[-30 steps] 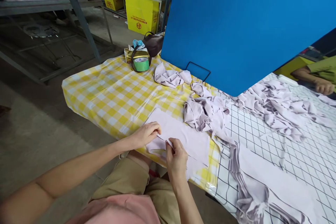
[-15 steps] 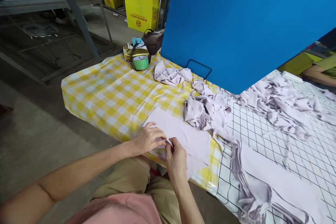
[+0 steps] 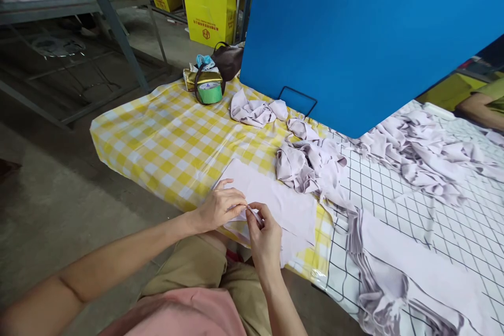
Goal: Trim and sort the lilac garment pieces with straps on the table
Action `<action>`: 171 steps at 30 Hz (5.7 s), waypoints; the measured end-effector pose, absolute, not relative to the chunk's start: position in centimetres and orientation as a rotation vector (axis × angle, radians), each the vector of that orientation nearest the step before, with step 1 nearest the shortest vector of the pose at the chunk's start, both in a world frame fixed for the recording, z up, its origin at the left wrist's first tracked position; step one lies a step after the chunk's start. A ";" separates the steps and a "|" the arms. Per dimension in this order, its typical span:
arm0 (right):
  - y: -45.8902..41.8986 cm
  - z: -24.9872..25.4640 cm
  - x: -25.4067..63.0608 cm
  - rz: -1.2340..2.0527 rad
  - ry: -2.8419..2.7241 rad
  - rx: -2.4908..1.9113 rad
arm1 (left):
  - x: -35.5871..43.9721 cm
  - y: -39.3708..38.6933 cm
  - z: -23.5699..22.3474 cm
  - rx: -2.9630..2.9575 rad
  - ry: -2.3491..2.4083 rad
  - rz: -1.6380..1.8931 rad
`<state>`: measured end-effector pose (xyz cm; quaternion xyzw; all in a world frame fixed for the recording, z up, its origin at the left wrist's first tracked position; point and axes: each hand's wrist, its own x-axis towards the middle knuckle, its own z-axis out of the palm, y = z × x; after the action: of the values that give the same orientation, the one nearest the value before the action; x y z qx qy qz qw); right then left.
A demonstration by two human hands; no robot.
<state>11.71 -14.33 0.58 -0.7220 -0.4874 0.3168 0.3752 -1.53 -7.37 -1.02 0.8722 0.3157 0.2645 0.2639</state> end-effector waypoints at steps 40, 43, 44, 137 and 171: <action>-10.6 -1.0 14.0 0.338 -2.065 -2.057 | -0.7 -1.5 -2.1 2.482 0.588 0.249; -10.4 -0.6 13.8 0.320 -2.119 -2.107 | -0.7 -1.5 -2.0 2.491 0.580 0.250; -10.3 -0.4 13.7 0.313 -2.136 -2.129 | -0.7 -1.5 -1.9 2.493 0.582 0.249; -7.7 16.1 30.8 0.523 -1.028 -1.614 | 0.6 8.7 13.6 1.935 0.838 1.235; -27.7 -2.6 26.7 0.417 -1.961 -1.702 | -9.0 -9.4 -3.3 2.916 0.404 0.731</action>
<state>26.72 -27.70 -2.62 -0.6260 -0.7215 0.1533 0.2532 -9.02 -9.39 -3.32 0.9600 0.1330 0.2405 0.0542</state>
